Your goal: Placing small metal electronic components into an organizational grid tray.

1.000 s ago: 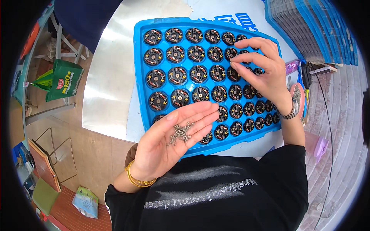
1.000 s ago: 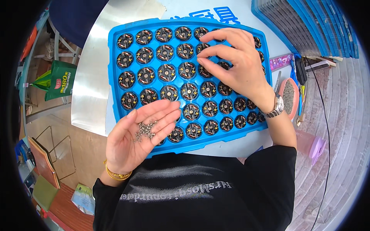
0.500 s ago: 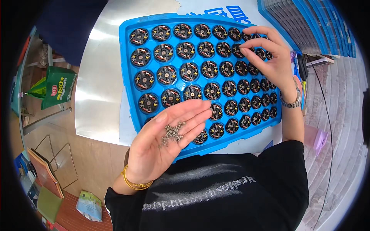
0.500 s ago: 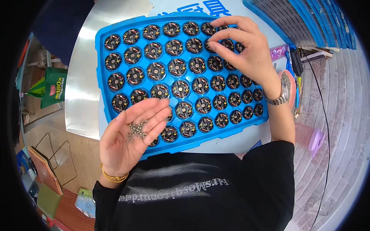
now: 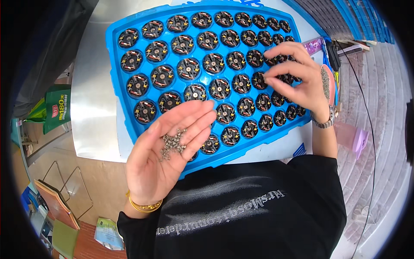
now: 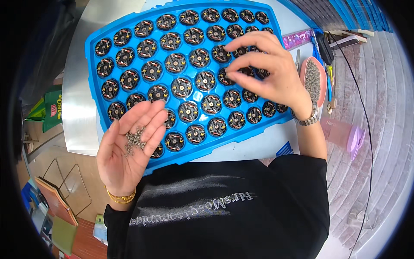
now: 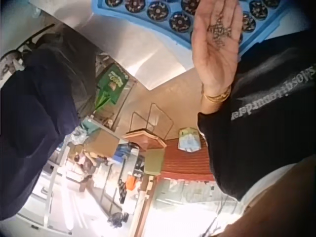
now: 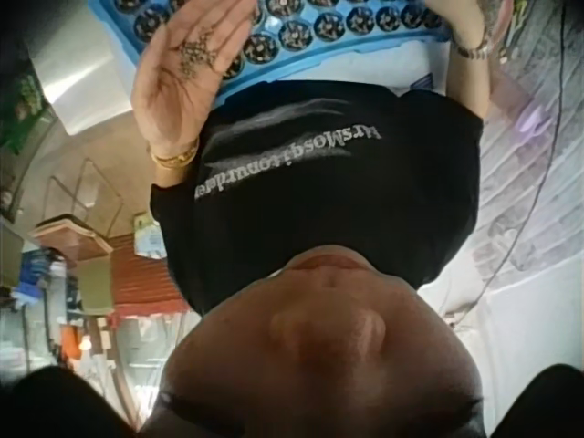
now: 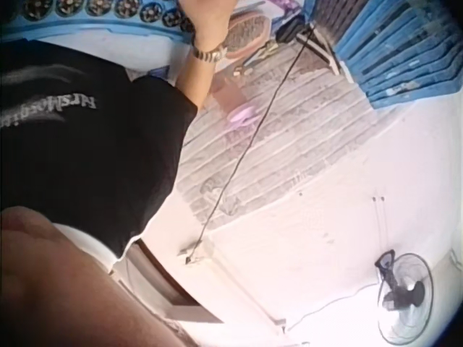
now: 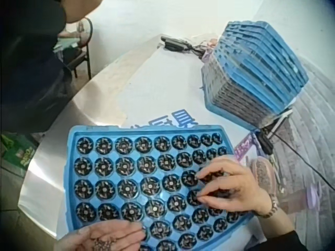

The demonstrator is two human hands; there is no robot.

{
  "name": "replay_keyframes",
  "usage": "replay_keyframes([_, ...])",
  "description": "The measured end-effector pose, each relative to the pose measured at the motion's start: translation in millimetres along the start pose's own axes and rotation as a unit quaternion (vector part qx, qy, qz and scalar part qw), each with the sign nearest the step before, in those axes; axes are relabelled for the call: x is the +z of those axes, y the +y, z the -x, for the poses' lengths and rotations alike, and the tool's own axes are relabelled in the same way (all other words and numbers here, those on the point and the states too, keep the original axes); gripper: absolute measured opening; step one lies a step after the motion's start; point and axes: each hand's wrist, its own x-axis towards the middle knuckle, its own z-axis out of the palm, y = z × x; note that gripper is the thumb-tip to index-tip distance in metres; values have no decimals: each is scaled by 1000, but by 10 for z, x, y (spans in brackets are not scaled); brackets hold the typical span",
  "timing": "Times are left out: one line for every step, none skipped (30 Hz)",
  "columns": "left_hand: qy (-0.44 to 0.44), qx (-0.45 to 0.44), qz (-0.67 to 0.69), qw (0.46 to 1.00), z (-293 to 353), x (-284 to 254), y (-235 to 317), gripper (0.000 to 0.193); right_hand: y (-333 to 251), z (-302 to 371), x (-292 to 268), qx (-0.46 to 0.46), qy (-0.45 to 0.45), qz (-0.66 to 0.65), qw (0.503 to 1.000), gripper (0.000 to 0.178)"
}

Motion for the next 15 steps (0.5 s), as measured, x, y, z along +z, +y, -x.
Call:
replay_keyframes([-3,5,8,1000,-4,-12,-7,57,-33,35,9,-6,-5,-10,1000,16])
replay_keyframes([-2,2,8,1000,-7,-16,-11,57,-60,61,20,-11,-10,-22,1000,16])
replay_keyframes([0,7,17,1000,-8,-20,-15,57,-74,78,28,-8,-10,-23,1000,16])
replay_keyframes([1,9,26,1000,-7,-21,-18,58,-95,100,24,-7,-14,-25,1000,17])
replay_keyframes([1,4,26,1000,-1,-18,-19,58,-111,126,17,-5,-17,-26,999,17])
replay_keyframes([7,8,38,999,7,-14,-18,58,-103,150,11,-6,-14,-14,1000,18])
replay_keyframes([13,11,49,999,9,-16,-17,58,-89,179,9,-2,-13,-13,1000,18])
replay_keyframes([12,11,46,999,6,-25,-12,58,-75,217,5,-1,-8,-9,1000,18])
replay_keyframes([11,6,46,999,6,-38,-14,58,-68,264,-1,1,-2,-4,1000,18])
replay_keyframes([3,12,60,998,12,-42,-11,58,-67,314,-17,6,-2,1,1000,18])
replay_keyframes([-5,18,75,997,16,-47,-5,58,-75,350,-41,10,-1,3,1000,18])
replay_keyframes([-9,17,81,997,18,-53,13,57,-85,386,-65,23,10,9,1000,17])
replay_keyframes([-10,13,81,997,23,-62,20,57,-94,433,-81,37,21,15,999,16])
replay_keyframes([-9,15,85,996,26,-68,26,58,-101,480,-107,48,27,20,998,17])
replay_keyframes([-8,16,88,996,27,-79,33,58,-106,532,-138,52,29,22,998,17])
